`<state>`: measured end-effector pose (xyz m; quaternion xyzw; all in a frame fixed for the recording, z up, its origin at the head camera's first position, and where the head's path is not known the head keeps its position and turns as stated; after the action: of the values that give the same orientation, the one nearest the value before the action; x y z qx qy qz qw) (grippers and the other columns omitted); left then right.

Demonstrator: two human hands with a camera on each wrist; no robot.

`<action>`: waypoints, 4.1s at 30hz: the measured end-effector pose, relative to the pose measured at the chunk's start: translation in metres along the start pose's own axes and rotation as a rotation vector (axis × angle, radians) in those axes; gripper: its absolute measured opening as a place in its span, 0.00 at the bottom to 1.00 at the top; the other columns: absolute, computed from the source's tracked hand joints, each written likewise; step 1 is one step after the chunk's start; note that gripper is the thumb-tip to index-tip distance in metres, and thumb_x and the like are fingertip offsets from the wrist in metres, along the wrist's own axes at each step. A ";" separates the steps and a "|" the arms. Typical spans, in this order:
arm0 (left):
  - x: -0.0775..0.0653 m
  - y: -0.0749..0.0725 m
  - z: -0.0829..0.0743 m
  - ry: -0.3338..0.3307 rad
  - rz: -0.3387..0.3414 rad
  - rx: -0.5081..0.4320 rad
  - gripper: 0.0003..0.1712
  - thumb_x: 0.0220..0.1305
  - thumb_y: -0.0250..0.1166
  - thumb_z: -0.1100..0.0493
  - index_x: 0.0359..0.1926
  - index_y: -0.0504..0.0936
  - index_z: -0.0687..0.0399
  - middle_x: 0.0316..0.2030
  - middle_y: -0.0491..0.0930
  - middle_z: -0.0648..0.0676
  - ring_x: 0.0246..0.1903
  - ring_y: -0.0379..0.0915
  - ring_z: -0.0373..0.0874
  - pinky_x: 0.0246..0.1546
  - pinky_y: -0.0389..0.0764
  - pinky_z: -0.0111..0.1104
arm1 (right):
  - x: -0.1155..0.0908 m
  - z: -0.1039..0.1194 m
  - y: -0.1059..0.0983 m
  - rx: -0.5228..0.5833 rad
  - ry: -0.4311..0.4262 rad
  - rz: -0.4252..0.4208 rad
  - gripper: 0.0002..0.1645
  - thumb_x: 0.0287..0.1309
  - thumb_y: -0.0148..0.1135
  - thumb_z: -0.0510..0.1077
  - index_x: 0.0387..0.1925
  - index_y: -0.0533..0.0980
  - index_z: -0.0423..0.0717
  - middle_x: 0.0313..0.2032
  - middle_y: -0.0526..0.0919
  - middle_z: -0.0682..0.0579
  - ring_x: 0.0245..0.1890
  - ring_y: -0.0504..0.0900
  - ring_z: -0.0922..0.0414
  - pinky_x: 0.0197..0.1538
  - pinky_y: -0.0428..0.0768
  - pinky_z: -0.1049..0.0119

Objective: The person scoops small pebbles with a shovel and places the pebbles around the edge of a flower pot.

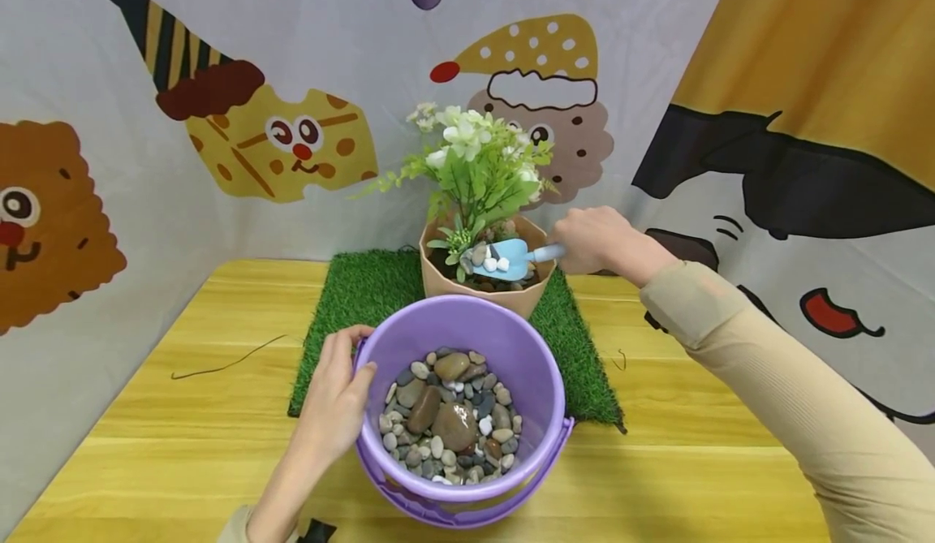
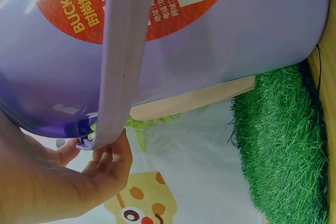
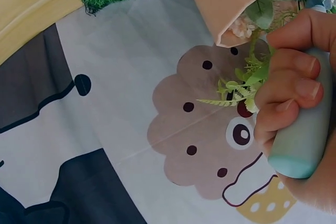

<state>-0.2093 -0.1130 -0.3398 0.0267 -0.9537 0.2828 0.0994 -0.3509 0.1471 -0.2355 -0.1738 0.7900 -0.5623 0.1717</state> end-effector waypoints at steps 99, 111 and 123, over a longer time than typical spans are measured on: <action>0.000 0.000 0.002 -0.010 0.007 -0.021 0.21 0.62 0.49 0.64 0.58 0.64 0.58 0.50 0.67 0.60 0.46 0.69 0.52 0.46 0.77 0.48 | -0.023 0.014 -0.036 -0.090 0.044 0.192 0.10 0.48 0.53 0.40 0.15 0.70 0.54 0.17 0.64 0.54 0.19 0.61 0.58 0.22 0.59 0.66; 0.000 -0.001 0.000 -0.012 0.006 -0.023 0.21 0.62 0.49 0.64 0.57 0.64 0.59 0.51 0.67 0.61 0.47 0.69 0.53 0.46 0.77 0.49 | -0.048 0.054 -0.048 -0.220 -0.139 -0.043 0.12 0.37 0.55 0.36 0.11 0.66 0.55 0.13 0.61 0.56 0.14 0.56 0.60 0.14 0.55 0.69; 0.000 -0.001 -0.001 -0.005 0.002 -0.019 0.21 0.62 0.49 0.64 0.57 0.64 0.59 0.50 0.67 0.60 0.46 0.69 0.53 0.45 0.78 0.48 | -0.057 0.121 -0.014 -0.400 -0.317 -0.002 0.17 0.46 0.65 0.57 0.14 0.72 0.54 0.15 0.72 0.57 0.13 0.64 0.60 0.15 0.68 0.66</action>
<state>-0.2085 -0.1137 -0.3385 0.0253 -0.9566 0.2736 0.0969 -0.2426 0.0693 -0.2550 -0.2910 0.8485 -0.3608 0.2553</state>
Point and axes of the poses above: each hand's wrist, its own x-axis towards the middle knuckle, its own y-axis out of the palm, z = x × y, the point moved 8 cm from there along x, towards the middle knuckle
